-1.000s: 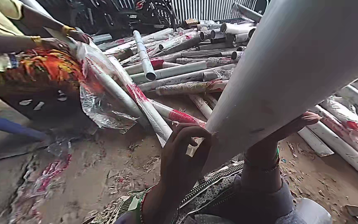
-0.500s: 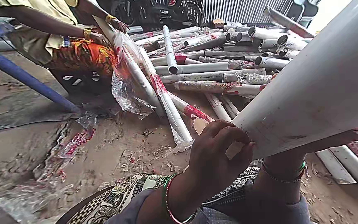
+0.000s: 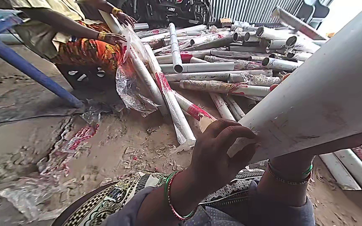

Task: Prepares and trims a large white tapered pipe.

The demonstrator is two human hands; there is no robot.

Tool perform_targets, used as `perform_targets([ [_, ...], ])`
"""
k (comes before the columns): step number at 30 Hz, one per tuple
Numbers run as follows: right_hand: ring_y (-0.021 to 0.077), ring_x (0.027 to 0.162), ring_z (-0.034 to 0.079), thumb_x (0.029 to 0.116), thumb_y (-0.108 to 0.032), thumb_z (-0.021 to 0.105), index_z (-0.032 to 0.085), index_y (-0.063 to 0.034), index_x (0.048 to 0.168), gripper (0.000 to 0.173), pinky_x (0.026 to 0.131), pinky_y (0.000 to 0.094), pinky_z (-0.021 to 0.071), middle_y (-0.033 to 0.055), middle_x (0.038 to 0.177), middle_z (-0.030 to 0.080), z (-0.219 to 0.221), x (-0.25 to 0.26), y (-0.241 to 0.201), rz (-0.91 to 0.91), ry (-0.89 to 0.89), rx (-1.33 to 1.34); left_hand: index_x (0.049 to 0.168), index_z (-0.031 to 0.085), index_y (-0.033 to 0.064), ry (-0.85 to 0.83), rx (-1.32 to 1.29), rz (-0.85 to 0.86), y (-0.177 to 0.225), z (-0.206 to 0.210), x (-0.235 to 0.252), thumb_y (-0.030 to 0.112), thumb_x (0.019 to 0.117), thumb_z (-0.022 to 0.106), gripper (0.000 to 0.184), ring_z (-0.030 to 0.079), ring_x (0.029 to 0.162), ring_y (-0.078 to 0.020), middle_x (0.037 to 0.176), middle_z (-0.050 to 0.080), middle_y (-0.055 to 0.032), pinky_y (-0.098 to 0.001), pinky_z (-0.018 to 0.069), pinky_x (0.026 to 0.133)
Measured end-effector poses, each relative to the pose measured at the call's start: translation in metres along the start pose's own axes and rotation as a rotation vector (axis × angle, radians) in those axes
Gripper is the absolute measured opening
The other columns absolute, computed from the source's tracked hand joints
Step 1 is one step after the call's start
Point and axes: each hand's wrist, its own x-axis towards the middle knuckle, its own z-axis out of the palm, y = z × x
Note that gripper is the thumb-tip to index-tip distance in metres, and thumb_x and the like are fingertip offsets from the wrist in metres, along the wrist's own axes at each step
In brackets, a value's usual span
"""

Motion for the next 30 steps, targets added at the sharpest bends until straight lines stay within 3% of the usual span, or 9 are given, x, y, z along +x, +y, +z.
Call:
perform_targets([
  [7, 0.0047, 0.105, 0.069, 0.0998, -0.059, 0.050, 0.070, -0.0249, 0.117, 0.043, 0.090, 0.0275, 0.0574, -0.0076, 0.109, 0.075, 0.003, -0.002, -0.001, 0.013, -0.061, 0.088, 0.094, 0.069, 0.0117, 0.038, 0.130, 0.017, 0.010, 0.000, 0.006, 0.020, 0.0936, 0.068, 0.008, 0.064, 0.089, -0.0019, 0.092, 0.070, -0.0002, -0.0135, 0.0497, 0.072],
  [11, 0.0046, 0.105, 0.069, 0.0985, -0.060, 0.052, 0.071, -0.0253, 0.117, 0.043, 0.090, 0.0277, 0.0573, -0.0076, 0.109, 0.075, 0.005, 0.000, -0.001, 0.009, -0.043, 0.085, 0.090, 0.065, 0.0119, 0.007, 0.177, 0.032, 0.010, 0.001, 0.010, 0.019, 0.0909, 0.065, 0.008, 0.062, 0.080, -0.0018, 0.085, 0.068, -0.0001, -0.0138, 0.0470, 0.065],
  [15, 0.0054, 0.107, 0.069, 0.0989, -0.061, 0.051, 0.071, -0.0247, 0.118, 0.045, 0.092, 0.0281, 0.0569, -0.0072, 0.110, 0.075, 0.003, 0.000, 0.000, -0.022, -0.026, 0.053, 0.088, 0.062, 0.0088, 0.093, 0.162, 0.044, 0.001, 0.002, 0.011, 0.016, 0.0873, 0.066, 0.009, 0.060, 0.074, -0.0015, 0.080, 0.063, -0.0006, -0.0131, 0.0487, 0.064],
  [20, 0.0066, 0.106, 0.069, 0.1010, -0.057, 0.050, 0.070, -0.0232, 0.117, 0.042, 0.091, 0.0292, 0.0569, -0.0061, 0.109, 0.074, -0.004, -0.007, 0.001, -0.028, 0.010, 0.031, 0.099, 0.068, 0.0087, 0.073, 0.120, 0.017, -0.004, -0.007, 0.005, 0.017, 0.0985, 0.062, 0.010, 0.064, 0.092, -0.0020, 0.095, 0.069, -0.0001, -0.0164, 0.0533, 0.079],
  [25, 0.0075, 0.108, 0.068, 0.1020, -0.059, 0.047, 0.066, -0.0227, 0.118, 0.044, 0.092, 0.0308, 0.0565, -0.0058, 0.110, 0.073, -0.006, -0.008, 0.001, -0.039, 0.068, -0.050, 0.105, 0.070, 0.0085, 0.040, 0.088, 0.027, 0.002, 0.002, -0.004, 0.017, 0.1007, 0.059, 0.015, 0.064, 0.098, -0.0060, 0.102, 0.069, -0.0039, -0.0183, 0.0526, 0.082],
  [30, 0.0072, 0.108, 0.068, 0.1006, -0.059, 0.049, 0.067, -0.0230, 0.119, 0.045, 0.092, 0.0302, 0.0564, -0.0061, 0.110, 0.073, -0.001, -0.006, 0.000, -0.017, 0.033, -0.003, 0.094, 0.071, 0.0104, 0.081, 0.161, 0.053, 0.010, 0.004, 0.002, 0.019, 0.0951, 0.069, 0.009, 0.064, 0.095, -0.0055, 0.094, 0.070, -0.0017, -0.0165, 0.0516, 0.080],
])
